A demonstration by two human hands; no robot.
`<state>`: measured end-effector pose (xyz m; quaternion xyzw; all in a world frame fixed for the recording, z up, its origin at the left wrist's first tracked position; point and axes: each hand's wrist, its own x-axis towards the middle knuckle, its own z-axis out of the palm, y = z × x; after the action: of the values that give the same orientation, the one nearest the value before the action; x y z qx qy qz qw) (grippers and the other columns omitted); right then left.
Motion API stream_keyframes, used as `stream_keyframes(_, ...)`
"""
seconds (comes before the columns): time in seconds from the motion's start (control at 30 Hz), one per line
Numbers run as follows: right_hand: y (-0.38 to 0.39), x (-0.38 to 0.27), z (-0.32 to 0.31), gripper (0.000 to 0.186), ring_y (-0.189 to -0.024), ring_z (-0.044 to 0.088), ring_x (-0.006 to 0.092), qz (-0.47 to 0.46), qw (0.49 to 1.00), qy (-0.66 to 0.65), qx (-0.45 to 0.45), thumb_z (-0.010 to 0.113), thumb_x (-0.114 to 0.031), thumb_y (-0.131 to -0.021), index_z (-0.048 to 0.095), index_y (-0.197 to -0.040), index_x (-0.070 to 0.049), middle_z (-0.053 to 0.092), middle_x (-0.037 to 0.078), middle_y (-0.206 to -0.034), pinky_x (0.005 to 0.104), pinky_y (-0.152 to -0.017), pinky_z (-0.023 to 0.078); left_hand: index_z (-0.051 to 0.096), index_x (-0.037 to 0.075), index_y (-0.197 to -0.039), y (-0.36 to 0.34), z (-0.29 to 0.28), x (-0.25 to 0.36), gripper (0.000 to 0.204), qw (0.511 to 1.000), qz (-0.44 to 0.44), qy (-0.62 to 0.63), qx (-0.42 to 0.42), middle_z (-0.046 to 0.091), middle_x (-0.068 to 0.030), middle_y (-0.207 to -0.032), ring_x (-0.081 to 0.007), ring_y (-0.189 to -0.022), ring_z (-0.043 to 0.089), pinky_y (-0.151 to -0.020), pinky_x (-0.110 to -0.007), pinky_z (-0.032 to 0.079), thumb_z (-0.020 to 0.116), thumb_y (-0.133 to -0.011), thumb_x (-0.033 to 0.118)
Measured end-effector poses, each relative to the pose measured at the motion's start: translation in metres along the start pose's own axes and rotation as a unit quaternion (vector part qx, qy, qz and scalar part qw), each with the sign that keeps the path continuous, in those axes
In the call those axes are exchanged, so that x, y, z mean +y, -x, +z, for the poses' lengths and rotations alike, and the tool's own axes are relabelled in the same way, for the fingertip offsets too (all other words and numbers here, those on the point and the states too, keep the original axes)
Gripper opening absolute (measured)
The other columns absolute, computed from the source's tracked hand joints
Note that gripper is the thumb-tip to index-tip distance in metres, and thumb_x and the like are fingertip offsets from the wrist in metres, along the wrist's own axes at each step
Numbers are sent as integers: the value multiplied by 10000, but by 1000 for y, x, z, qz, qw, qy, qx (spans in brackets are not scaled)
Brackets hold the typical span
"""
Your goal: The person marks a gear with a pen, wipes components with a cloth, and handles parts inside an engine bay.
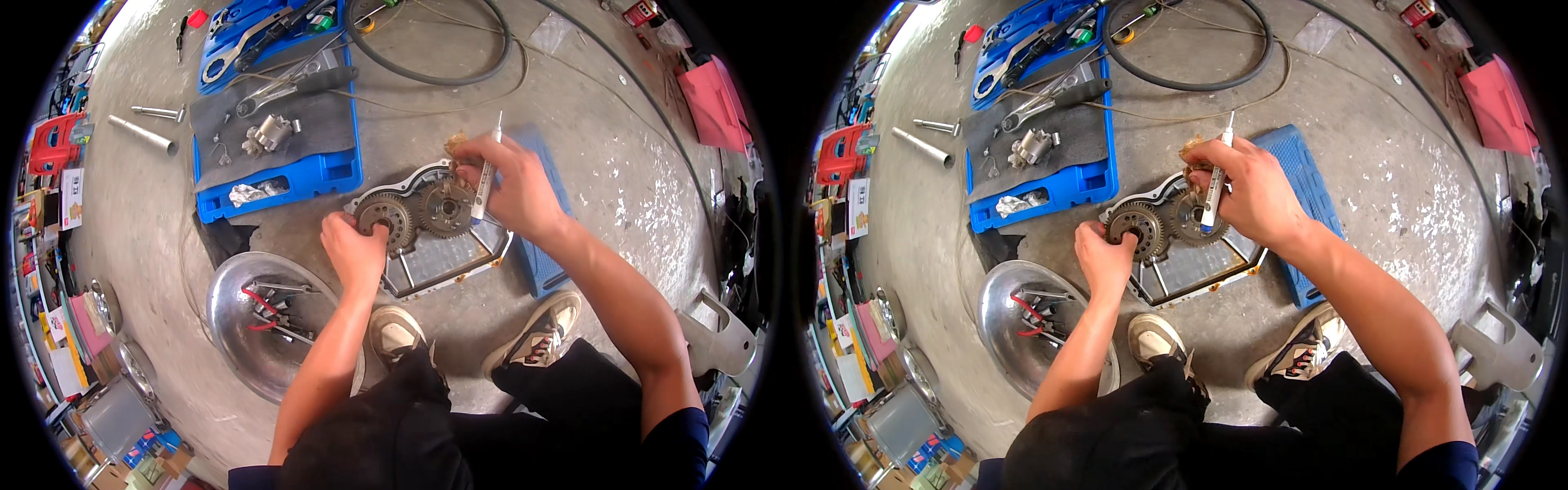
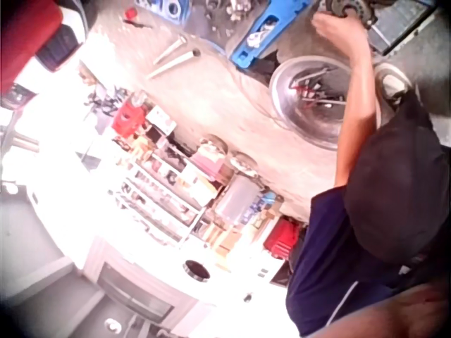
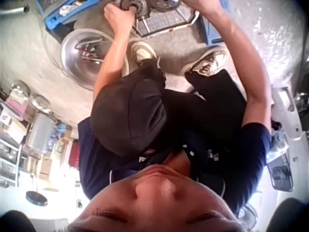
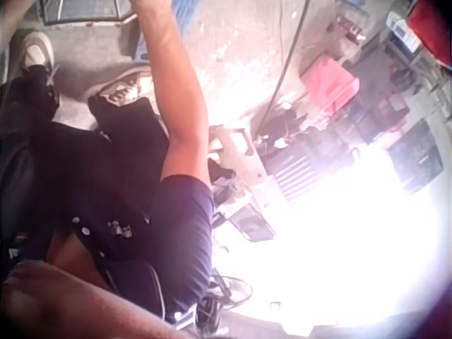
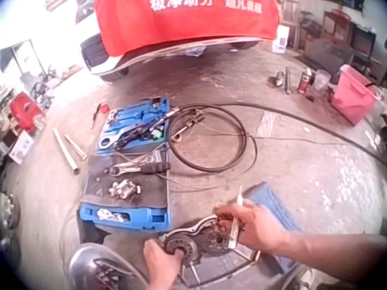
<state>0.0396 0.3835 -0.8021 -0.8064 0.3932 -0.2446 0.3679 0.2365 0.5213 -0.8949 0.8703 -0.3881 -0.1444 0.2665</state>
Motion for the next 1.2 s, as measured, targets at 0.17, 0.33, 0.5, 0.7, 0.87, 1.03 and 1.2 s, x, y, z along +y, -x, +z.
stream_keyframes(0.17, 2, 8, -5, 214, -836, 622, 342, -9, 1000, 26, -5, 688, -125, -837, 635, -1032, -55, 642, 153, -915, 403, -734, 497, 507, -24, -909, -13, -3, 3, 432, 998, 17, -27, -57, 558, -172, -914, -363, -913, 536, -816, -430, 437, 776, -633, 171)
stream_keyframes(0.33, -1, -3, -7, 213, -833, 621, 339, 12, 1000, 5, -1, 689, -134, -840, 636, -1032, -58, 642, 150, -913, 406, -734, 496, 511, 2, -877, -15, -12, 10, 416, 994, 47, -83, -60, 567, -144, -902, -351, -898, 555, -793, -432, 445, 797, -621, 163)
stream_keyframes(0.5, 0, -3, -12, 207, -839, 621, 342, 14, 1000, 1, 3, 687, -136, -841, 639, -1027, -57, 641, 151, -914, 409, -739, 497, 484, 24, -940, -18, -29, 25, 455, 989, 113, -33, -92, 534, -125, -896, -350, -815, 574, -724, -441, 466, 790, -605, 64)
stream_keyframes(0.7, 3, -3, -17, 202, -849, 624, 340, 3, 1000, 1, 10, 686, -131, -838, 641, -1020, -54, 642, 146, -921, 406, -745, 498, 467, 20, -945, -44, -59, 35, 449, 960, 207, -37, -183, 539, -147, -924, -362, -839, 595, -720, -445, 480, 764, -609, 24)
stream_keyframes(0.87, 7, -1, -15, 212, -835, 635, 336, 30, 999, 11, 5, 684, -108, -831, 643, -1032, -54, 646, 154, -922, 398, -743, 503, 517, -17, -993, -77, -53, 38, 520, 892, 235, -63, -382, 632, -194, -923, -383, -887, 620, -774, -410, 497, 787, -569, 119)
stream_keyframes(1.03, 13, -3, -9, 260, -850, 642, 338, 35, 999, -15, -2, 688, -94, -817, 638, -1068, -53, 660, 163, -926, 405, -754, 506, 530, -50, -1004, -79, -37, 44, 604, 838, 218, -47, -498, 655, -179, -939, -299, -871, 646, -794, -362, 513, 835, -526, 158)
stream_keyframes(1.2, 33, -15, 4, 329, -890, 649, 336, 3, 996, -62, -61, 707, -87, -787, 631, -1105, -44, 673, 166, -941, 400, -785, 516, 514, -39, -1008, -61, -54, 65, 642, 841, 163, 18, -516, 647, -145, -945, -218, -871, 626, -815, -331, 507, 865, -515, 174)
